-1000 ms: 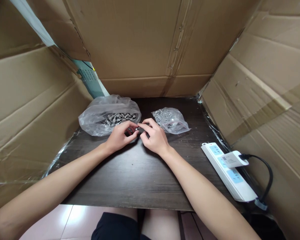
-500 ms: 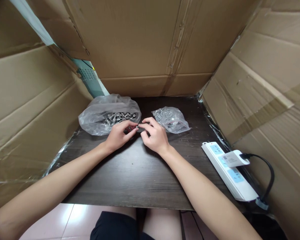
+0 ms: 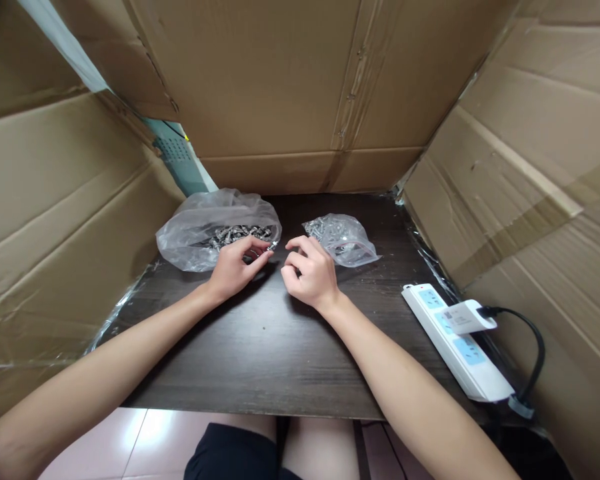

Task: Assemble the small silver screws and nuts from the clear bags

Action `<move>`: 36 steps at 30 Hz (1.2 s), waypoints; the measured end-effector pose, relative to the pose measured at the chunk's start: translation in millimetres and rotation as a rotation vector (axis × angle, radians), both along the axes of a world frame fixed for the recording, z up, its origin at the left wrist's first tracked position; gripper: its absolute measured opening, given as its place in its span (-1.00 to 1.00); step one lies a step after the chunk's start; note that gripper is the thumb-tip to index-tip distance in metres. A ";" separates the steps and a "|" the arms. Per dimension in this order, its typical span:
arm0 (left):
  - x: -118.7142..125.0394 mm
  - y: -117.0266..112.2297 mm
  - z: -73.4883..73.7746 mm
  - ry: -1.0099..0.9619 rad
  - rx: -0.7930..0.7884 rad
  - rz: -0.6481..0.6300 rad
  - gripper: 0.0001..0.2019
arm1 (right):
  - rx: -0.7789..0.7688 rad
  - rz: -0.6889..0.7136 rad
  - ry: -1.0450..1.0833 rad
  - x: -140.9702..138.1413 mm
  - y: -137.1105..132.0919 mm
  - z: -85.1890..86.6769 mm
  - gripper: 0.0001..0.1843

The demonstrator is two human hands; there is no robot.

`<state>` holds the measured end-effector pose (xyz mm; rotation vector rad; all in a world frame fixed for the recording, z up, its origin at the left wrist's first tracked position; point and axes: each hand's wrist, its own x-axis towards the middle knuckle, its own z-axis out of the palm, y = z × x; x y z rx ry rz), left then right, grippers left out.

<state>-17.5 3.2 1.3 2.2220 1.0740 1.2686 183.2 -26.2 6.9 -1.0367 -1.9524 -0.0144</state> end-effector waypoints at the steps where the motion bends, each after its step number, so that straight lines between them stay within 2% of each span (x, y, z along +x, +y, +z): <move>1: 0.0 0.2 0.1 0.002 0.002 -0.002 -0.90 | 0.000 0.004 -0.002 0.1 -0.2 0.6 -0.73; 4: 0.0 0.2 0.3 0.015 0.031 -0.028 -0.92 | -0.052 0.013 -0.061 -0.1 0.6 1.1 -0.39; 5: 0.1 0.1 0.4 0.017 0.040 -0.032 -0.92 | -0.067 0.013 -0.086 -0.2 1.2 0.8 -0.34; 6: 0.1 -0.1 0.5 0.017 0.044 -0.033 -0.92 | -0.070 0.012 -0.100 -0.4 1.7 0.5 -0.37; 9: 0.1 -0.5 1.1 0.008 0.024 -0.011 -0.92 | -0.008 -0.012 -0.060 -0.6 2.2 -0.1 -0.73; 10: 0.1 -0.4 1.3 0.003 0.014 -0.001 -0.91 | 0.023 -0.020 -0.025 -0.7 2.0 -0.1 -0.77; 13: 0.2 -0.4 1.4 0.001 0.003 0.003 -0.90 | 0.033 -0.016 0.072 -1.4 1.8 -1.2 -0.76; 17: 0.4 -0.5 -0.2 0.006 0.025 -0.058 -0.90 | -0.187 0.043 0.179 -2.5 4.8 -6.9 -0.48; 19: 0.4 -0.4 -1.1 0.013 0.034 -0.082 -0.90 | -0.286 0.081 0.220 -2.9 6.8 -9.6 -0.45; 27: 1.1 -1.3 -1.5 0.053 0.054 -0.111 -0.90 | -0.420 0.120 0.229 -3.3 9.9 -8.7 -0.66; 31: 2.1 -2.8 -0.6 0.062 0.080 -0.129 -0.91 | -0.441 0.145 0.190 -2.9 10.1 -9.1 -0.91; 36: 1.5 -1.1 -1.4 0.066 0.070 -0.105 -0.91 | -0.433 0.175 0.169 -2.9 9.4 -9.8 -0.87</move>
